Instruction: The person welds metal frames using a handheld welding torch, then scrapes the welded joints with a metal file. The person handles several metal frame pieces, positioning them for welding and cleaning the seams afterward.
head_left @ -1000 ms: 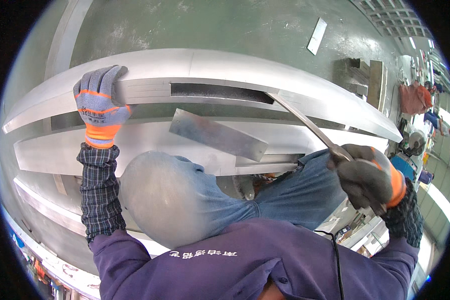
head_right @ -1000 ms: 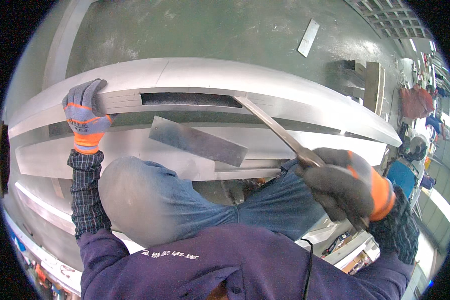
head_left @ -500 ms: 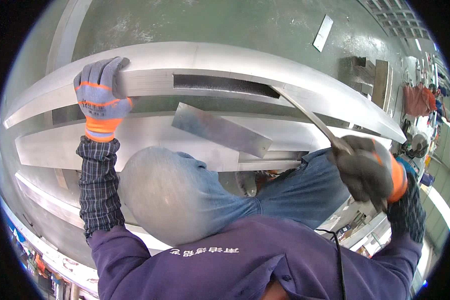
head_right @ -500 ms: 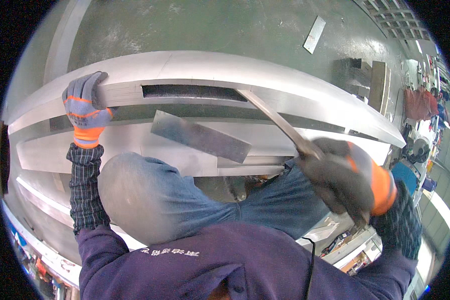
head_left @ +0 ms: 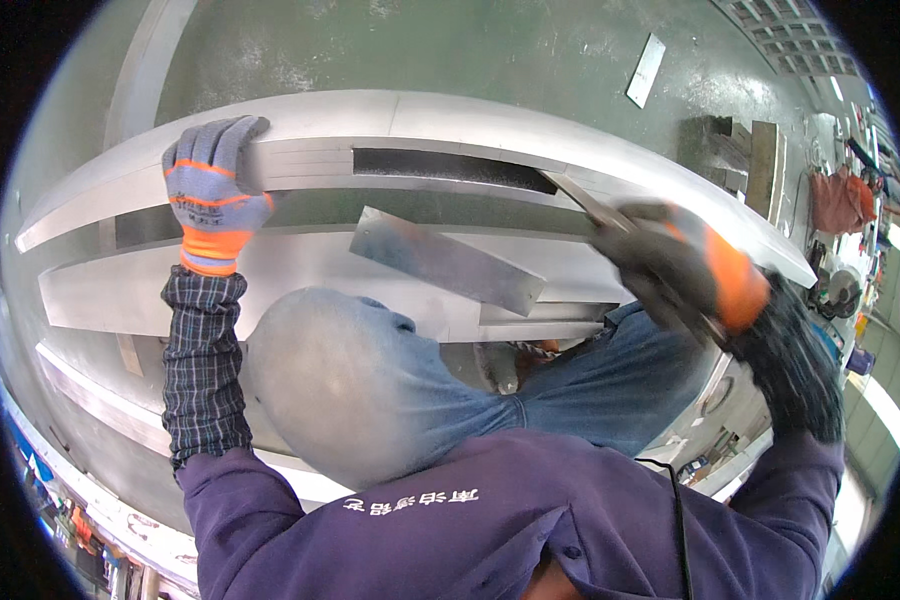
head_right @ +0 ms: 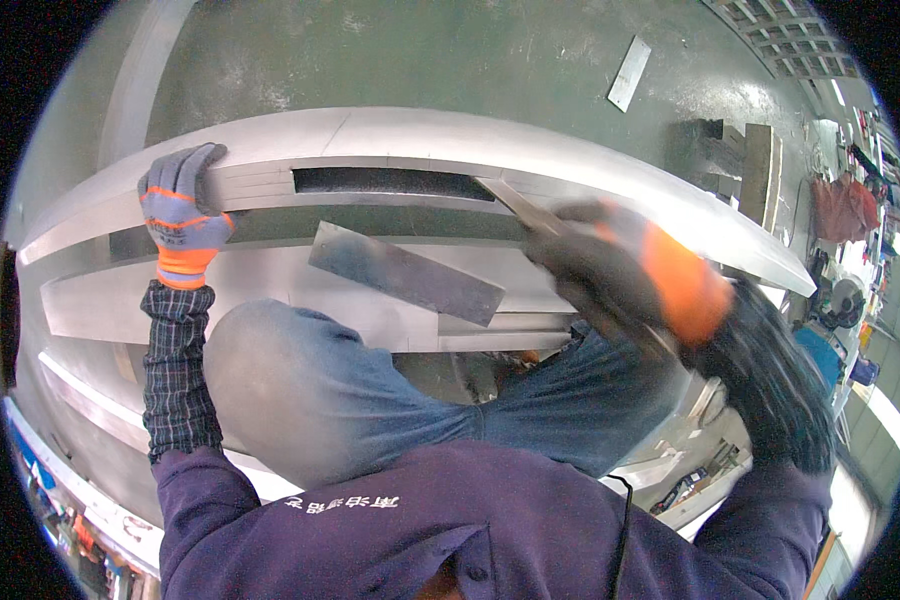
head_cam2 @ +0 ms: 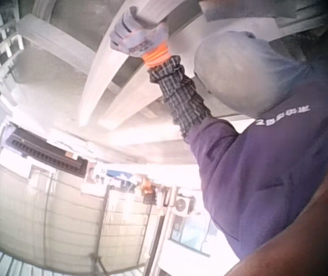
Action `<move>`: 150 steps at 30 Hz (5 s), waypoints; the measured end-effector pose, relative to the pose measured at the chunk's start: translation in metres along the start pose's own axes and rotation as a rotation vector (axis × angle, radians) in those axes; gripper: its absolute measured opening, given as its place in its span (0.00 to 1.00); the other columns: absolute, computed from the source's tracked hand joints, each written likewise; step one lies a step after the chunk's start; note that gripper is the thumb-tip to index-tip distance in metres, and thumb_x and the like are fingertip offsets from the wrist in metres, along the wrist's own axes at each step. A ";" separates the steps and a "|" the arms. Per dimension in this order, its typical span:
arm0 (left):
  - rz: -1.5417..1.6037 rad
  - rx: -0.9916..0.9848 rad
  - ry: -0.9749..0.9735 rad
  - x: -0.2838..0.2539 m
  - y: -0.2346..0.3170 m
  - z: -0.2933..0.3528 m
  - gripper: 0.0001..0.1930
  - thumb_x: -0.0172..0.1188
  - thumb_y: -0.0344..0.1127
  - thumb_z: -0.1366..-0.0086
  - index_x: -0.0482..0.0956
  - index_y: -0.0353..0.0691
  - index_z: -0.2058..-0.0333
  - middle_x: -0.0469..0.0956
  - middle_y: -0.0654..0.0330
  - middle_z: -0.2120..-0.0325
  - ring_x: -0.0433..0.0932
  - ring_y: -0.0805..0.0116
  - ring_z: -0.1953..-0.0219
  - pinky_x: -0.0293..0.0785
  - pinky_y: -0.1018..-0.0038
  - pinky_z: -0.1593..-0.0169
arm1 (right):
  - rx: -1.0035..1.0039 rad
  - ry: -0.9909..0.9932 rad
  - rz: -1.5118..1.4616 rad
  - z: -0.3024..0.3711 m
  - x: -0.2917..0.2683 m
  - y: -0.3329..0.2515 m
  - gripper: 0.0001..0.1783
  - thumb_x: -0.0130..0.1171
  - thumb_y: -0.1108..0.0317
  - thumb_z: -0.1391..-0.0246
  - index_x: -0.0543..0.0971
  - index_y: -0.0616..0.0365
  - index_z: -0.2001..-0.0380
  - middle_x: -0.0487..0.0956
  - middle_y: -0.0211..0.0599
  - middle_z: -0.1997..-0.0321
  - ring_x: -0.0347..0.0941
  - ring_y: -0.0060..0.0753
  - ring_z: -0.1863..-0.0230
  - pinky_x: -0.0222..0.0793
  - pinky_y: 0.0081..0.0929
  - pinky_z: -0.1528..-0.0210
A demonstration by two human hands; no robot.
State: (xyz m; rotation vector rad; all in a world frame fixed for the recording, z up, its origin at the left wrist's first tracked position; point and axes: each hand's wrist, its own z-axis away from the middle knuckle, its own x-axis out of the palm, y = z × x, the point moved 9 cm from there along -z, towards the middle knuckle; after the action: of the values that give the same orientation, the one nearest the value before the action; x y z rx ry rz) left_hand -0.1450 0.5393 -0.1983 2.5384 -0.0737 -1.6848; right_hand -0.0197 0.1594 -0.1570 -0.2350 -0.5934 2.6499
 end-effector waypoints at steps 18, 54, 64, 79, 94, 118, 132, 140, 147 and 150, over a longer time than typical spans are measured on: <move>0.031 -0.010 -0.005 -0.001 0.000 0.008 0.35 0.72 0.32 0.68 0.83 0.48 0.52 0.83 0.60 0.54 0.79 0.54 0.52 0.70 0.59 0.45 | -0.058 0.027 0.024 0.013 0.015 -0.008 0.20 0.60 0.57 0.37 0.75 0.64 0.53 0.70 0.25 0.84 0.64 0.18 0.90 0.60 0.19 0.89; 0.038 -0.014 0.037 -0.004 0.000 0.008 0.35 0.72 0.33 0.69 0.83 0.47 0.53 0.83 0.59 0.55 0.79 0.52 0.53 0.71 0.58 0.46 | -0.016 -0.072 -0.176 -0.017 0.052 -0.031 0.20 0.60 0.52 0.36 0.76 0.62 0.60 0.73 0.27 0.82 0.67 0.19 0.87 0.63 0.21 0.86; 0.052 -0.016 0.032 -0.004 0.004 0.004 0.33 0.67 0.32 0.67 0.83 0.47 0.53 0.83 0.59 0.54 0.79 0.52 0.52 0.71 0.57 0.46 | -0.029 -0.041 -0.134 -0.017 0.053 -0.037 0.16 0.58 0.56 0.32 0.77 0.61 0.61 0.71 0.24 0.82 0.67 0.18 0.87 0.63 0.19 0.87; 0.014 -0.041 0.020 0.000 0.002 0.010 0.35 0.72 0.35 0.69 0.83 0.48 0.52 0.83 0.61 0.55 0.78 0.54 0.52 0.71 0.59 0.46 | -0.080 -0.066 -0.132 -0.015 0.063 -0.040 0.14 0.55 0.59 0.32 0.78 0.61 0.57 0.71 0.26 0.81 0.66 0.18 0.87 0.64 0.19 0.86; 0.016 -0.042 0.020 -0.006 0.000 0.015 0.34 0.71 0.35 0.67 0.83 0.49 0.53 0.82 0.61 0.55 0.78 0.54 0.52 0.69 0.59 0.45 | 0.041 -0.011 -0.078 0.013 0.067 -0.032 0.20 0.58 0.57 0.36 0.78 0.66 0.55 0.76 0.29 0.80 0.69 0.20 0.87 0.66 0.22 0.84; 0.013 -0.035 0.073 -0.008 -0.002 0.010 0.32 0.75 0.40 0.67 0.84 0.52 0.55 0.82 0.64 0.58 0.78 0.57 0.54 0.70 0.59 0.46 | -0.047 -0.077 -0.149 -0.019 0.080 -0.049 0.16 0.54 0.57 0.31 0.76 0.61 0.63 0.72 0.25 0.81 0.67 0.17 0.87 0.62 0.20 0.86; 0.006 -0.034 0.086 -0.013 0.003 0.010 0.31 0.74 0.42 0.64 0.82 0.52 0.55 0.81 0.65 0.60 0.78 0.58 0.55 0.71 0.59 0.48 | -0.049 -0.078 -0.098 -0.011 0.090 -0.060 0.17 0.56 0.56 0.33 0.77 0.62 0.62 0.73 0.26 0.82 0.67 0.17 0.87 0.63 0.17 0.87; 0.029 -0.045 0.078 -0.010 0.003 0.009 0.30 0.69 0.37 0.64 0.84 0.50 0.54 0.82 0.63 0.57 0.78 0.55 0.54 0.69 0.59 0.46 | -0.025 -0.120 -0.126 -0.024 0.095 -0.070 0.18 0.57 0.55 0.33 0.77 0.62 0.59 0.74 0.29 0.83 0.68 0.19 0.90 0.64 0.18 0.88; 0.003 -0.085 0.026 -0.009 0.001 0.018 0.33 0.76 0.43 0.66 0.82 0.53 0.54 0.81 0.66 0.56 0.78 0.59 0.53 0.70 0.59 0.45 | -0.045 -0.148 -0.069 0.017 0.091 -0.053 0.22 0.59 0.53 0.33 0.79 0.64 0.52 0.80 0.35 0.66 0.78 0.24 0.68 0.76 0.23 0.65; -0.006 -0.077 0.059 -0.009 0.003 0.016 0.33 0.77 0.43 0.66 0.82 0.54 0.54 0.81 0.66 0.56 0.78 0.60 0.53 0.71 0.59 0.45 | -0.151 -0.151 -0.025 0.005 0.093 -0.062 0.22 0.59 0.54 0.34 0.77 0.64 0.51 0.78 0.33 0.68 0.74 0.25 0.71 0.71 0.23 0.68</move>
State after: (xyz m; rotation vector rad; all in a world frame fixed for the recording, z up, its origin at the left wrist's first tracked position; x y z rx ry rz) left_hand -0.1626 0.5361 -0.1959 2.5317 0.0027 -1.5812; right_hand -0.0829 0.2490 -0.1320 -0.0706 -0.8409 2.6170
